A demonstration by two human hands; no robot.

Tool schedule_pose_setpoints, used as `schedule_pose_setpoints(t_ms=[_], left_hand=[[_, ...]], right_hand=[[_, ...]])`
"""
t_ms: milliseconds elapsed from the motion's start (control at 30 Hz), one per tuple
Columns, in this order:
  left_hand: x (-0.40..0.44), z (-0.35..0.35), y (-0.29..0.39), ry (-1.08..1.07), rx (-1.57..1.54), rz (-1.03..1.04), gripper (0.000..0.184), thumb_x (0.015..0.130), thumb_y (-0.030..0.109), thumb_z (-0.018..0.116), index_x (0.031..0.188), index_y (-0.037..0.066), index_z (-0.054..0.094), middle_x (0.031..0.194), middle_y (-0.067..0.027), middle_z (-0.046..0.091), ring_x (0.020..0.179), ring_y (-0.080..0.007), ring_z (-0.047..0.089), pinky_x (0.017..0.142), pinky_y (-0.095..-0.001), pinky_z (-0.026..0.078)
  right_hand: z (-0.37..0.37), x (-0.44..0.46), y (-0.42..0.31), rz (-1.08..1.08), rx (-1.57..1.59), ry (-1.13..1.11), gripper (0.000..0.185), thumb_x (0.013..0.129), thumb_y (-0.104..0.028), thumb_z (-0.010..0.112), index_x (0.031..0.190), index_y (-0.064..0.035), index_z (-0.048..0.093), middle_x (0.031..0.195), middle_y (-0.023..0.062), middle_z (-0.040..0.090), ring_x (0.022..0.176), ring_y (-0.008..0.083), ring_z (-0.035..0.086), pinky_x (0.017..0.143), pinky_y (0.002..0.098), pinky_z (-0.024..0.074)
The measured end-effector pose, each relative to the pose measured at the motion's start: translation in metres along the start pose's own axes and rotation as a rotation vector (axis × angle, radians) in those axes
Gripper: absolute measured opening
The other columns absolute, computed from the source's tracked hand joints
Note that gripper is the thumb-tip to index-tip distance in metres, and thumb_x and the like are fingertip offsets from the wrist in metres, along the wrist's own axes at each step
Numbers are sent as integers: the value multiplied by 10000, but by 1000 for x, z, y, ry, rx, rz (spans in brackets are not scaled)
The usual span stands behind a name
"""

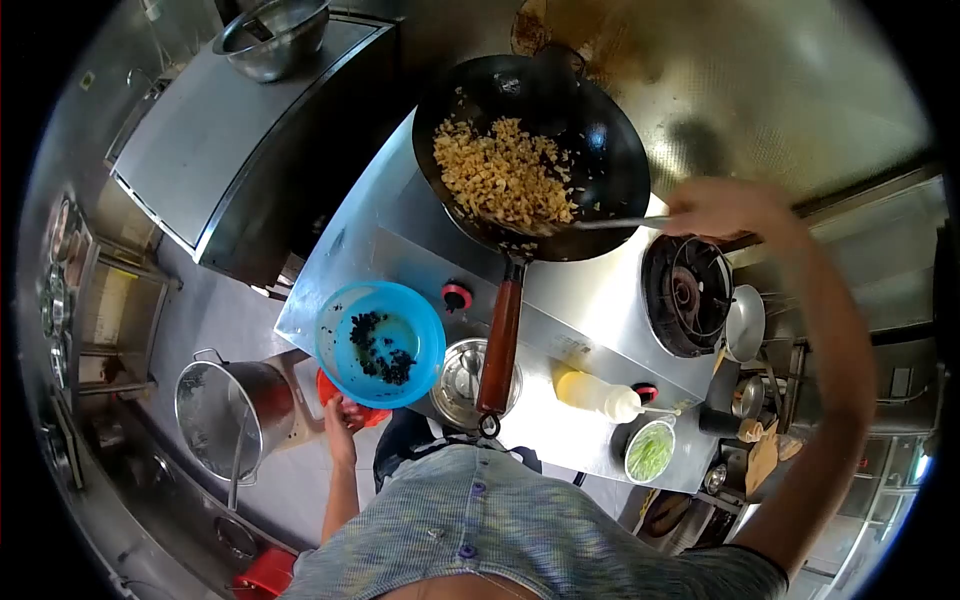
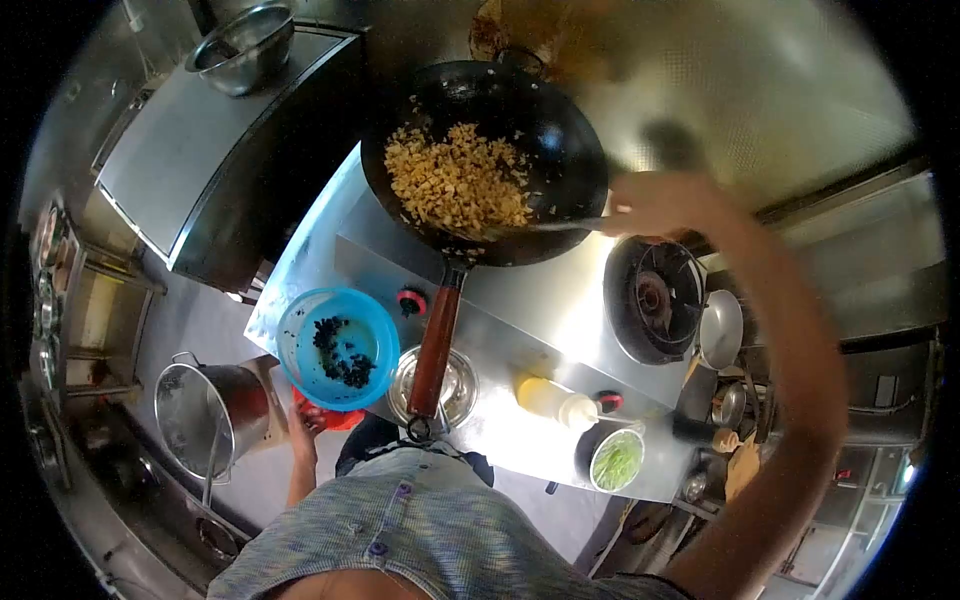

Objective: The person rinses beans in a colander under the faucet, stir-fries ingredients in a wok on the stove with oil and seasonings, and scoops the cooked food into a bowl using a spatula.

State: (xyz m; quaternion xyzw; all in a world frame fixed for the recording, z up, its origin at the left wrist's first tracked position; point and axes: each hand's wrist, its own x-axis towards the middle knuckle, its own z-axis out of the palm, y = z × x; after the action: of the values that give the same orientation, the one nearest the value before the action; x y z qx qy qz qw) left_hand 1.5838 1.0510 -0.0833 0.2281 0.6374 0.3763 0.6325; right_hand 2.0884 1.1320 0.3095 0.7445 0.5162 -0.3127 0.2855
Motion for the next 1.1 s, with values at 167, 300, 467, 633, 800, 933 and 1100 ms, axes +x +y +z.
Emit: schedule_pose_setpoints(t_ms=[167,300,467,633,800,933,1100], left_hand=[[40,-2,-20,-57,143,176,96,892,141,440,849,57,430,706,-14,473,598,-77,466,531,-206,403],[54,-15,-8,-60,103,197,158,903,211,436,886,54,449,674,-10,478,548,-82,478,496,-207,428],[63,-11,3,-100,250,201,313,915,344,385,981,56,486,713,-27,518,564,-112,538,487,-219,464],[50,8,20,-100,226,219,331,918,358,369,924,55,501,707,-19,508,580,-105,527,493,-211,449],[48,12,27,-102,328,352,249,895,271,453,843,33,503,682,-17,502,563,-87,481,497,-217,414],[29,24,65,-17,587,612,194,853,176,517,791,-7,503,663,-47,515,571,-98,465,516,-244,397],[57,-8,69,95,637,635,189,845,164,534,771,-9,515,614,-52,499,559,-93,438,525,-233,389]], right_hand=[[10,75,-3,-80,123,338,422,815,-407,498,926,-3,550,698,110,566,589,191,536,507,310,431],[-15,-5,25,54,-240,221,342,725,-335,593,809,-4,620,717,134,582,618,255,557,565,374,431],[21,-2,25,-31,-203,241,321,741,-325,593,825,-16,606,716,149,594,675,269,569,621,386,435],[72,99,-7,74,17,753,257,779,-248,550,885,-17,589,729,175,596,709,322,587,665,437,447],[78,40,-23,168,-441,987,170,775,-133,527,916,-52,578,700,153,598,679,285,594,626,440,451],[45,21,44,203,-517,798,260,744,-249,589,920,-57,592,742,147,584,647,308,587,570,406,469],[-2,69,84,173,-416,789,252,699,-300,615,808,-73,633,775,142,614,732,300,595,636,414,470]])
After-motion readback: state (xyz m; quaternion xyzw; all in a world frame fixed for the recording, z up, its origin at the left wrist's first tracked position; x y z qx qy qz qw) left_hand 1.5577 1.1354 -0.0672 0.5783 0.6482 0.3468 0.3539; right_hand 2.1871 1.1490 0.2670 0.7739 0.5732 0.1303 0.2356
